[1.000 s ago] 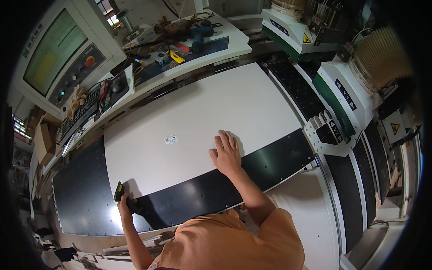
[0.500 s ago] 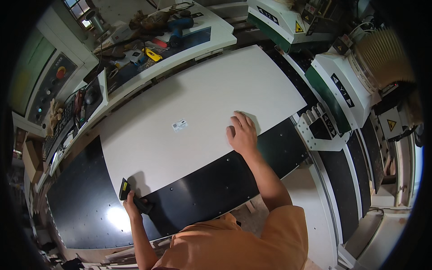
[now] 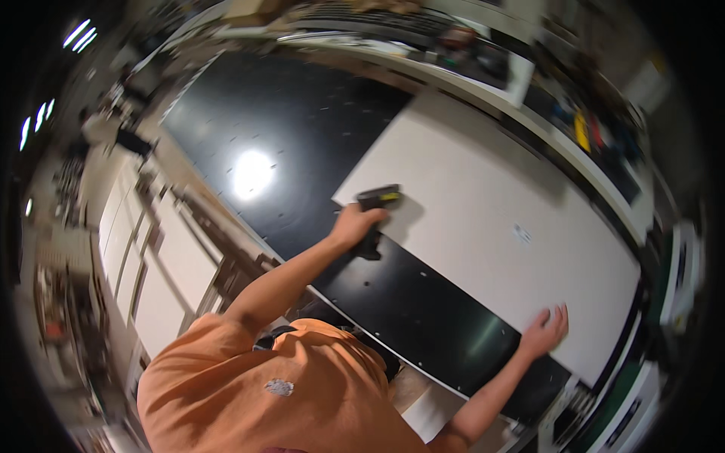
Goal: The person picks up white wood panels, scans their barcodes with a handheld scanner, places them on a machine table, and uses a computer keyboard and mouse to operate the machine. They then remove the processed panels and stack them on the floor.
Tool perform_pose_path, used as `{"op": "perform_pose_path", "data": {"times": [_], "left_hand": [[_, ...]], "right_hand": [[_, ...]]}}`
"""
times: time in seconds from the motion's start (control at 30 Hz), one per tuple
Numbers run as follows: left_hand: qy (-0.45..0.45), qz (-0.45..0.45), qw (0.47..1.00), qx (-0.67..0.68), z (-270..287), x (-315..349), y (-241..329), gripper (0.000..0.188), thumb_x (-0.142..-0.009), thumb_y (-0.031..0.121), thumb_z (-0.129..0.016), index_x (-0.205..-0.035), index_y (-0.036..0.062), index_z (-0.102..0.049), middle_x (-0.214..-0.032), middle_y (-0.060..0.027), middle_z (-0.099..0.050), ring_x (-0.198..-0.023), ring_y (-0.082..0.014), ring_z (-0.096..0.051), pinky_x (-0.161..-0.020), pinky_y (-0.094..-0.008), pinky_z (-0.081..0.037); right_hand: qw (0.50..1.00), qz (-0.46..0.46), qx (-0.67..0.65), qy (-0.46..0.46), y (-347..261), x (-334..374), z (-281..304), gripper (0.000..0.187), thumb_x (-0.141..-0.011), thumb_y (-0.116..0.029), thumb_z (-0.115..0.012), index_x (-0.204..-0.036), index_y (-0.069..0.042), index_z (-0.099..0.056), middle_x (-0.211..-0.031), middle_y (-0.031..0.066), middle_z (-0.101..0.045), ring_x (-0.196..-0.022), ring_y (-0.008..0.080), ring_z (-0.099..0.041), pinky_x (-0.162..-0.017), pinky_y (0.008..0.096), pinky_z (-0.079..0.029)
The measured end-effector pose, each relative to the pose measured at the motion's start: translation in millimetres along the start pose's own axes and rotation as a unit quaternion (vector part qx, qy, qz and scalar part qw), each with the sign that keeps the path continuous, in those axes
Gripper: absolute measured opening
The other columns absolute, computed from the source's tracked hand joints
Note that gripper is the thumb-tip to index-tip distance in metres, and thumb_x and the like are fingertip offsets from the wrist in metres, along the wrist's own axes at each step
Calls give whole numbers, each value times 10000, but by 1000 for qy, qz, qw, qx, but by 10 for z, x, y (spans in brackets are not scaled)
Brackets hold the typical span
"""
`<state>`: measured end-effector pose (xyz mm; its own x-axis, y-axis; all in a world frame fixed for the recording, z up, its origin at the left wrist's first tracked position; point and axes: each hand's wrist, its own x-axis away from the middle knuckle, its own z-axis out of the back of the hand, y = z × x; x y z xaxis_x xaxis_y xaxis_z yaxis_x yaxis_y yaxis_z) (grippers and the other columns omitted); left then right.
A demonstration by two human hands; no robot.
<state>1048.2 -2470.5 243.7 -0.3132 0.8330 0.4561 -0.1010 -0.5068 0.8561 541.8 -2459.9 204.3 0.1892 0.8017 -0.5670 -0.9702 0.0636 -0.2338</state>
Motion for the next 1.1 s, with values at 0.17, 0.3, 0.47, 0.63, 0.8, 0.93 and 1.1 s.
{"op": "perform_pose_path", "data": {"times": [0.17,0.3,0.47,0.63,0.8,0.93,1.1], "left_hand": [[-42,-80,988,123,45,116,-85,300,-816,227,-713,-818,-71,-688,-685,-82,-664,-552,-171,-672,-576,-302,-541],[-57,-131,975,172,173,416,-314,259,-795,206,-733,-851,-45,-709,-748,-93,-700,-692,-175,-678,-681,-324,-521],[-69,-125,985,93,669,1197,-1041,343,-762,305,-754,-801,-33,-712,-735,-146,-694,-744,-247,-680,-713,-356,-517],[15,-34,990,136,1582,2334,-2120,360,-759,292,-764,-894,-30,-677,-774,-123,-656,-755,-217,-618,-720,-357,-502],[224,55,951,207,2618,3439,-3264,336,-758,301,-766,-867,-3,-675,-774,-57,-645,-733,-173,-588,-695,-361,-489],[327,45,893,306,3284,4206,-3906,247,-823,190,-743,-984,15,-674,-872,-45,-672,-798,-125,-600,-752,-309,-497],[453,22,813,366,3521,5011,-4224,316,-843,143,-729,-1103,-18,-648,-913,-80,-711,-865,-167,-676,-809,-322,-536]], "right_hand": [[1000,10,10,-17,172,-45,-48,288,-962,-168,-575,-1140,34,-680,-1209,138,-673,-1078,318,-646,-945,406,-500],[995,-49,77,-31,126,7,-110,368,-982,-254,-555,-1206,22,-651,-1244,158,-652,-1155,338,-606,-996,429,-468],[993,-24,115,-15,-773,409,-277,394,-991,-281,-536,-1223,19,-640,-1296,160,-621,-1189,342,-583,-1024,449,-447],[983,164,-51,-58,-2640,999,-272,403,-956,-260,-623,-1205,57,-625,-1323,223,-578,-1231,380,-539,-1055,457,-419],[901,298,-236,-208,-4525,2102,197,371,-943,-217,-624,-1199,51,-622,-1389,190,-531,-1244,389,-491,-1056,469,-394],[763,332,-396,-389,-5675,3170,634,356,-935,-178,-633,-1216,40,-617,-1305,184,-588,-1207,342,-554,-1039,417,-430],[539,264,-462,-653,-7161,4075,1011,353,-968,-200,-621,-1211,56,-615,-1156,148,-692,-1047,214,-675,-921,323,-517]]}}
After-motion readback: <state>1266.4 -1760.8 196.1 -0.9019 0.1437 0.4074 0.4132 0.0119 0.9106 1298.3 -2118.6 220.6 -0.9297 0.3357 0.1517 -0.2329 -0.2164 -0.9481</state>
